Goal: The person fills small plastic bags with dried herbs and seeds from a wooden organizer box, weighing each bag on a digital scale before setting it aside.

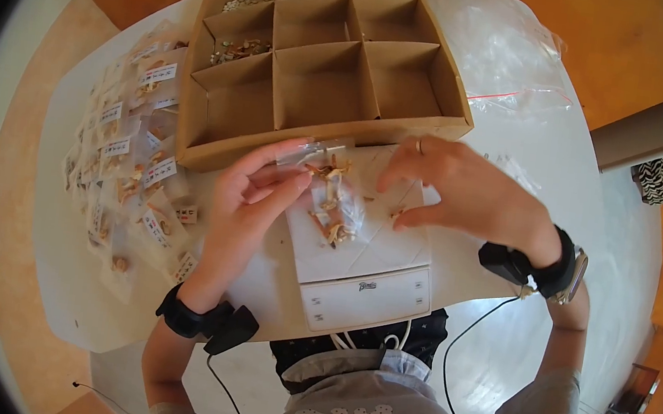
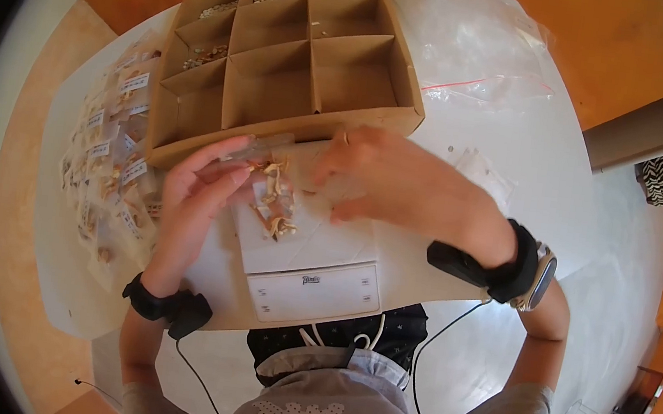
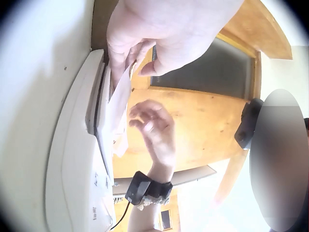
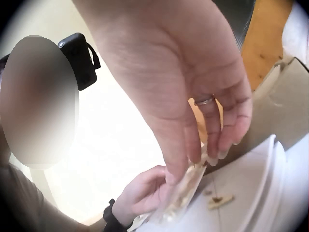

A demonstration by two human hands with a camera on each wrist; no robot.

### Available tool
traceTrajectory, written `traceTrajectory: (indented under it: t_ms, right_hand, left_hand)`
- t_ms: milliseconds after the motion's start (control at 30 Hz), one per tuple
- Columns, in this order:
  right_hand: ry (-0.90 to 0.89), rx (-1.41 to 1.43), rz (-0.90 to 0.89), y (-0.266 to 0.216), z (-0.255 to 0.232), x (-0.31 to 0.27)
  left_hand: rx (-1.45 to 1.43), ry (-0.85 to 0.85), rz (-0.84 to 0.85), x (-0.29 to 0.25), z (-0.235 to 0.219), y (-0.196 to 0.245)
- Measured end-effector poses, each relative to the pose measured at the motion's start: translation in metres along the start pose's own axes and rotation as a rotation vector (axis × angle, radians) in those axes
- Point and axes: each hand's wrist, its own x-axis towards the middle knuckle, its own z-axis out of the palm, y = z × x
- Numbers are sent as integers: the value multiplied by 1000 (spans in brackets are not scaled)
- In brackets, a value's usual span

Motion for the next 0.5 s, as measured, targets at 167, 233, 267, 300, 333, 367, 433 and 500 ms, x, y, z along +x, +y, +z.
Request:
traceTrajectory:
  t_ms: [167,233,267,300,333,367,433,500]
  right_hand:
    - [-13,-11,25,7,12,-12]
    - [51,-63,-7,3,11,-7]
    - [95,-39,-3,-3,8,1]
    - [139,-14,1,-7,7,8]
    - [202,-17,-54,-7,9,14]
    - [264,-21,-110,-6,13,21]
    - [332,-55,-180,-3,22,31]
    - [304,-75,-211,-3,27,33]
  left_hand:
    - [33,50,-31,4,0,1]
    - [58,45,-20,4,1,0]
    - [61,40,-25,4,1,0]
    - [63,35,-31,3,1,0]
    - [66,31,-37,3,1,0]
    - [68,24,-40,3,1,1]
    - [71,10,-46,2,2,3]
    - [63,-2,-37,1,1,2]
